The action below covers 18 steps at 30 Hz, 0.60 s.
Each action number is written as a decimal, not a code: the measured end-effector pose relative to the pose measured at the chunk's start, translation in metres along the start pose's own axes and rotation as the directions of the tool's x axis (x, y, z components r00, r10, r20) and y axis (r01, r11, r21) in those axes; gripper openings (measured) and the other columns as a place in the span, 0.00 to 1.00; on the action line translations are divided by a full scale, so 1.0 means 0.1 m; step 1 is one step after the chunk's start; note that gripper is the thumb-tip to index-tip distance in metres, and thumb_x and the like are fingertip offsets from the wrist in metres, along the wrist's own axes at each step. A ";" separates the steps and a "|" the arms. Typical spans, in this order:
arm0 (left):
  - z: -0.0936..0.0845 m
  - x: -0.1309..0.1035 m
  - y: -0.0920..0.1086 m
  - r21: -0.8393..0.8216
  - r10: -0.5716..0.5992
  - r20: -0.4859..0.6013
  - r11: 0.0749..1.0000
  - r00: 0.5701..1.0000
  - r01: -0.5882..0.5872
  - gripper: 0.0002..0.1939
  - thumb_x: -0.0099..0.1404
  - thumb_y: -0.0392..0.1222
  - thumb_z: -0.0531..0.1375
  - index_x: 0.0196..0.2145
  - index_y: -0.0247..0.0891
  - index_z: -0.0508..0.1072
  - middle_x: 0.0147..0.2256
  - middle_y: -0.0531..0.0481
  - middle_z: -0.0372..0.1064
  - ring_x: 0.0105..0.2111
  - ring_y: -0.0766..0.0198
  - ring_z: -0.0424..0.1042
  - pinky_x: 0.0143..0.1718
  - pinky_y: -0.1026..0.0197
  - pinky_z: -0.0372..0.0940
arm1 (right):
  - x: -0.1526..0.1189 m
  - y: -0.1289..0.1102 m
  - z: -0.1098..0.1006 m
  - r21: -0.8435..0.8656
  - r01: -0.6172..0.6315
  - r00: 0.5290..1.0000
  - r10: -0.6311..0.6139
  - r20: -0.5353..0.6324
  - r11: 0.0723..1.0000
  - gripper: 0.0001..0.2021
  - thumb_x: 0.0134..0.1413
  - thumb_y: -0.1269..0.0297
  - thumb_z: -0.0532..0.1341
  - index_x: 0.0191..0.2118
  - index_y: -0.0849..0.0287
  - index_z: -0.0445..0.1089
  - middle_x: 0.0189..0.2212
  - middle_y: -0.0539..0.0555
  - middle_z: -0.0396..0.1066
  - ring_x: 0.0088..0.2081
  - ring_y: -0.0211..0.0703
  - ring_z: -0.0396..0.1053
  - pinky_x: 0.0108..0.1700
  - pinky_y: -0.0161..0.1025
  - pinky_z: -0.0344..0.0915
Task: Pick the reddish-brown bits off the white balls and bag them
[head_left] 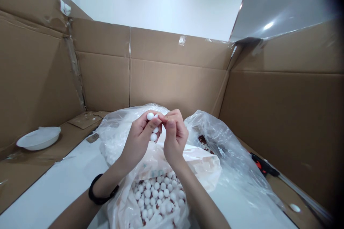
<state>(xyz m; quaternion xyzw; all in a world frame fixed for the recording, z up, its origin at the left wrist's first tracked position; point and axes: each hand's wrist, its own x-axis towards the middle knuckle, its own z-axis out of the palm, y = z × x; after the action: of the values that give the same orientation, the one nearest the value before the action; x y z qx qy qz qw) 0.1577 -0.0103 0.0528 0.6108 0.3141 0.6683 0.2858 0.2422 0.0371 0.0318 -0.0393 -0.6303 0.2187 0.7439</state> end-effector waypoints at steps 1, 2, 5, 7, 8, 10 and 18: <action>0.00 0.00 0.01 0.004 0.012 -0.003 1.000 1.000 -0.012 0.12 0.67 0.47 0.55 0.31 0.37 0.68 0.21 0.58 0.57 0.19 0.74 0.58 0.21 0.70 0.55 | 0.00 -0.01 0.00 0.037 -0.033 0.999 0.033 0.021 0.999 0.13 0.64 0.60 0.50 0.33 0.52 0.70 0.24 0.48 0.60 0.28 0.38 0.60 0.30 0.38 0.58; -0.01 -0.01 0.02 0.007 0.021 -0.004 1.000 1.000 -0.021 0.12 0.67 0.47 0.55 0.31 0.37 0.68 0.21 0.58 0.58 0.19 0.74 0.58 0.21 0.70 0.55 | 0.01 -0.03 0.00 0.079 -0.064 0.997 0.061 0.038 0.995 0.14 0.64 0.59 0.49 0.36 0.51 0.70 0.26 0.48 0.60 0.27 0.37 0.60 0.29 0.38 0.58; -0.02 -0.03 0.05 0.010 0.036 -0.007 0.999 0.999 -0.036 0.11 0.67 0.46 0.55 0.32 0.37 0.69 0.21 0.58 0.59 0.20 0.74 0.58 0.20 0.70 0.55 | 0.01 -0.06 0.01 0.182 -0.088 0.996 0.082 0.037 0.979 0.12 0.64 0.58 0.49 0.41 0.50 0.68 0.27 0.48 0.60 0.25 0.36 0.59 0.26 0.36 0.57; -0.02 -0.03 0.06 0.015 0.043 -0.007 0.999 0.999 -0.043 0.11 0.67 0.46 0.55 0.32 0.37 0.69 0.21 0.58 0.58 0.19 0.74 0.58 0.21 0.69 0.55 | 0.00 -0.07 0.01 0.184 -0.041 0.999 0.037 0.023 0.982 0.11 0.64 0.59 0.49 0.39 0.51 0.68 0.26 0.47 0.60 0.23 0.34 0.58 0.25 0.35 0.58; -0.02 -0.04 0.07 0.017 0.047 -0.007 0.999 0.999 -0.046 0.11 0.67 0.46 0.55 0.32 0.37 0.69 0.21 0.58 0.58 0.19 0.74 0.58 0.21 0.69 0.55 | 0.00 -0.07 0.01 0.170 -0.018 1.000 0.015 0.020 0.985 0.11 0.64 0.59 0.49 0.38 0.51 0.68 0.25 0.47 0.60 0.22 0.34 0.58 0.26 0.36 0.58; -0.02 -0.04 0.07 0.019 0.055 -0.001 0.998 0.998 -0.055 0.11 0.67 0.47 0.55 0.32 0.37 0.69 0.20 0.58 0.58 0.19 0.73 0.57 0.21 0.69 0.55 | 0.00 -0.07 0.01 0.148 0.000 1.000 -0.003 0.019 0.989 0.12 0.65 0.60 0.49 0.36 0.52 0.68 0.25 0.47 0.60 0.23 0.35 0.59 0.27 0.36 0.59; -0.02 -0.03 0.09 0.077 0.070 -0.019 0.995 0.997 -0.068 0.14 0.66 0.47 0.56 0.26 0.36 0.67 0.21 0.57 0.59 0.20 0.72 0.58 0.22 0.68 0.56 | -0.03 -0.07 0.01 0.210 -0.111 0.994 0.107 0.031 0.971 0.14 0.64 0.58 0.48 0.38 0.49 0.71 0.27 0.48 0.61 0.25 0.36 0.58 0.27 0.36 0.57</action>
<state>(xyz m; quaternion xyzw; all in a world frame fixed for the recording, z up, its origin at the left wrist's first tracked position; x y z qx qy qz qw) 0.1560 -0.0184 0.0575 0.6246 0.3210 0.6718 0.2357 0.2427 0.0296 0.0317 0.0076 -0.6077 0.3251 0.7245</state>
